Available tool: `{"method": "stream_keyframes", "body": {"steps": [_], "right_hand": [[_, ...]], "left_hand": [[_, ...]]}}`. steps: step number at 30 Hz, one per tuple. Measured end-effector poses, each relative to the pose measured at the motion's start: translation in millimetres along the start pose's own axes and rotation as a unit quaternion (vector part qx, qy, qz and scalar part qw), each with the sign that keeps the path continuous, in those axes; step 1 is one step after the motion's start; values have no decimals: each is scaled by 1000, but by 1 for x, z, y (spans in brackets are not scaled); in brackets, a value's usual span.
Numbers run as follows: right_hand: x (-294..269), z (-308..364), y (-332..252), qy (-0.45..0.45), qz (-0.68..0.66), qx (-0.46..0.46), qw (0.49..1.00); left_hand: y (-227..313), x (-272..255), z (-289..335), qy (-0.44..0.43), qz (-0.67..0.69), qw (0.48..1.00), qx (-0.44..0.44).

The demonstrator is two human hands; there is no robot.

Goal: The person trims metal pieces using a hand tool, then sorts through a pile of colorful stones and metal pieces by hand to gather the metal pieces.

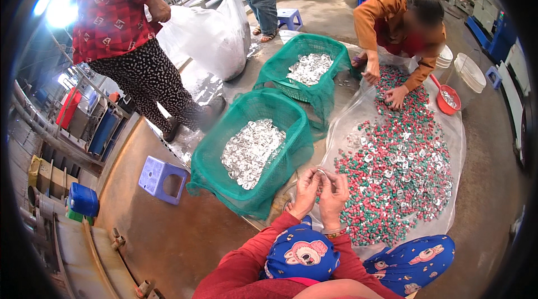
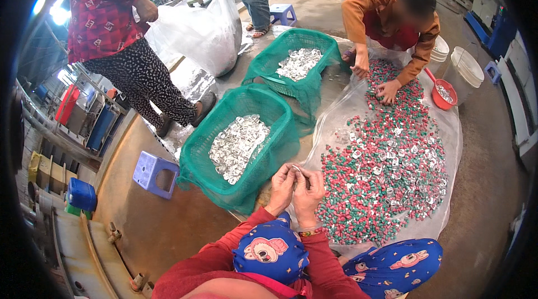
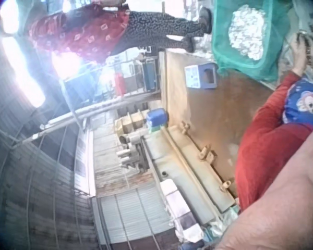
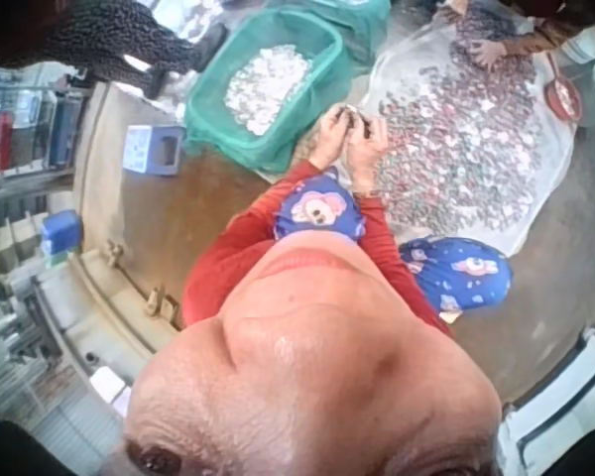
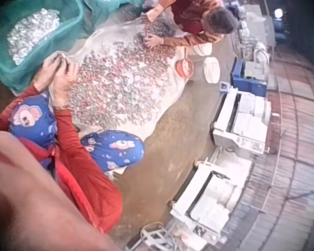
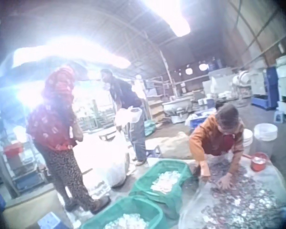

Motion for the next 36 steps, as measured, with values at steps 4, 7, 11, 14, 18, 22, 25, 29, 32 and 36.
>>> {"method": "stream_keyframes", "body": {"steps": [4,7,11,14,18,22,25,29,32,36], "right_hand": [[-2,-7,2,4,21,-34,999],[-8,-12,-1,17,5,-22,1000],[-10,-3,0,14,-9,8,1000],[-17,0,3,21,-26,14,999],[-29,3,71,42,-59,94,993],[-64,-35,49,72,-58,129,987],[-64,-51,78,-20,-52,183,981],[19,-63,74,-130,58,-95,985],[131,-38,-24,-338,-97,-30,936],[122,-81,-47,-382,186,-190,885]], "left_hand": [[9,7,-4,-12,-31,999,11],[14,13,-3,-20,-84,996,32],[-1,5,3,-5,30,999,-11],[-4,9,10,-9,53,998,-30],[-26,2,9,-8,128,986,-105],[-57,-1,6,-110,-62,962,-242],[-97,-6,5,-157,-720,671,88],[-147,-19,15,-272,-586,760,-69],[-140,-62,35,-272,-549,782,-117],[-100,-37,19,-284,-527,792,-120]]}}
Point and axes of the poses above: each hand's wrist, its own z-axis away from the middle knuckle, its own x-axis out of the palm, y = z × x, the point moved 9 cm from there along -z, towards the middle knuckle
